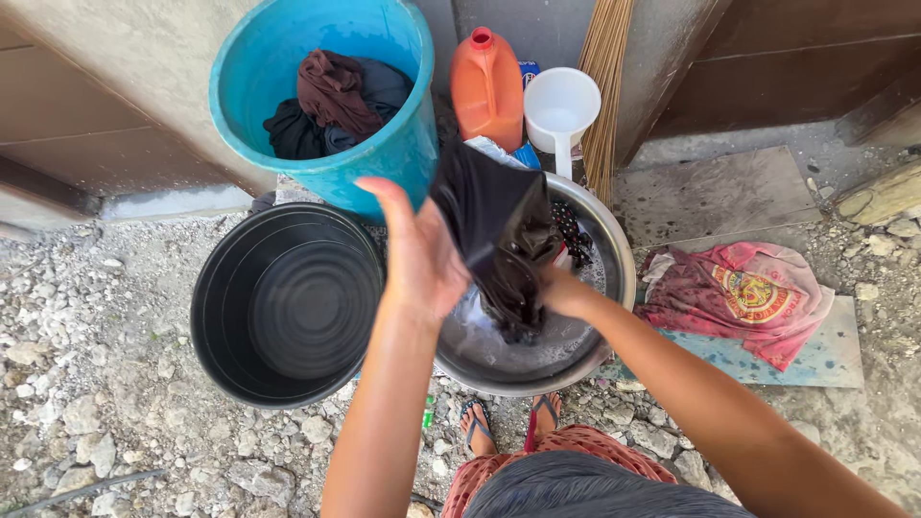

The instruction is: The person washes clothes by hand in a basin, beginning by opening a detergent packet and pouring it into the water, then scrubbing different items of clothing including a patterned top and a light-colored garment.

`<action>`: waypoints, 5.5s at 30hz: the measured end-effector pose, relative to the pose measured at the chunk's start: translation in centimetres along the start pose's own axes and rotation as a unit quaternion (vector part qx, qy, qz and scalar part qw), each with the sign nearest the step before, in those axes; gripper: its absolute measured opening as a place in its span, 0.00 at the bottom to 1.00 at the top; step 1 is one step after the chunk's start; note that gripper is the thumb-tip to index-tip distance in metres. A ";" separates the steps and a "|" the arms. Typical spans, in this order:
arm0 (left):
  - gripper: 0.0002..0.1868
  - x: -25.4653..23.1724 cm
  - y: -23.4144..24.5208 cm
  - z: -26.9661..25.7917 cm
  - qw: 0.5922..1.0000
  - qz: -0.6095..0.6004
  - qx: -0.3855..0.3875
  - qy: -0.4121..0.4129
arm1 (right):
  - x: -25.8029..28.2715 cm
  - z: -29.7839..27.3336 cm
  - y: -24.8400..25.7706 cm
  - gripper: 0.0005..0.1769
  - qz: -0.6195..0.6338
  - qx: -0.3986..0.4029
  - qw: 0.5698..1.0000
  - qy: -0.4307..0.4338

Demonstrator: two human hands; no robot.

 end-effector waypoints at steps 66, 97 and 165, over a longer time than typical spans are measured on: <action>0.19 7.9 12.1 3.6 0.993 0.038 -0.086 -0.074 | 16.8 2.0 15.5 0.21 0.235 -0.274 0.929 0.083; 0.23 19.9 16.7 13.6 0.973 -0.209 0.094 -0.012 | 14.5 3.4 7.3 0.05 0.054 -0.361 0.895 0.258; 0.30 3.0 15.5 0.2 0.989 0.115 0.071 0.066 | 3.2 -1.0 21.1 0.08 0.367 -0.499 0.785 -0.006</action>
Point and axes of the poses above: each hand's wrist, its own z-axis towards the middle knuckle, its own y-axis out of the back of the hand, x = y × z, the point moved 5 cm from there along z, towards the middle knuckle, and after that the axes turned 11 degrees about y, right-handed, at the moved point
